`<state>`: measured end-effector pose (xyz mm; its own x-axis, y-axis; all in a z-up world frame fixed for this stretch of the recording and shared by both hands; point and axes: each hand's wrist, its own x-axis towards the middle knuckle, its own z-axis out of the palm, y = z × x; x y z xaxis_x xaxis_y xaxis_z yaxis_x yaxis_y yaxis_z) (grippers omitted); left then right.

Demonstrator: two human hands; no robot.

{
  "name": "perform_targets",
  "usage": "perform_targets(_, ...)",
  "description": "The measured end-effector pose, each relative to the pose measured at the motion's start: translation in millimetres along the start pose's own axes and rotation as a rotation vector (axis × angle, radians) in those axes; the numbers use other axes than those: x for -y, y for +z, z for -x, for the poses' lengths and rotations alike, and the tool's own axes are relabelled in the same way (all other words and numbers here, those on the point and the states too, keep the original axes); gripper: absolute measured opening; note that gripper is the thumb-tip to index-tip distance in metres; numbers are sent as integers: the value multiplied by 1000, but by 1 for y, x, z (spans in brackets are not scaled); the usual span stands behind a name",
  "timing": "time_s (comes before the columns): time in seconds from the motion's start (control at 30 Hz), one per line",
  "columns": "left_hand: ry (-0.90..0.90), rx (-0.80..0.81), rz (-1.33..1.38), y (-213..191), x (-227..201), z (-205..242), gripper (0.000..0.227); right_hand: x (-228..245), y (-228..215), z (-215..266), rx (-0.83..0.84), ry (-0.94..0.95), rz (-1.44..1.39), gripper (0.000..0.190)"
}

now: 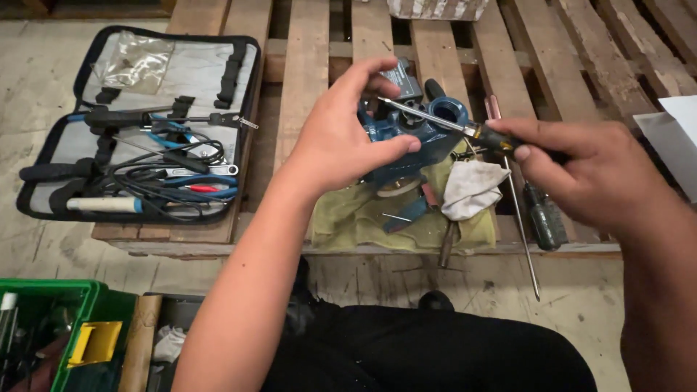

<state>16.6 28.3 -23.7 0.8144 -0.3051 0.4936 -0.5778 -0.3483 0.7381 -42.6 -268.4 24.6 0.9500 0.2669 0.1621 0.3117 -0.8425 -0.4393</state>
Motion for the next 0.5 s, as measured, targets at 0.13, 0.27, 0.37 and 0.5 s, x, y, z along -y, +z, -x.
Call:
perform_targets(0.13,23,-41,-10,2,-3,0,86,27,3,19,70,216,116,48)
perform_targets(0.27,10,-90,-47,3,-9,4,90,66,13,35,79,216,286,50)
perform_targets(0.37,-1,-127,-91,5,-16,6,90,100,34,48,54,215,426,51)
perform_targets(0.5,-12,-149,-82,6,-22,8,75,150,61,49,140,265,573,72)
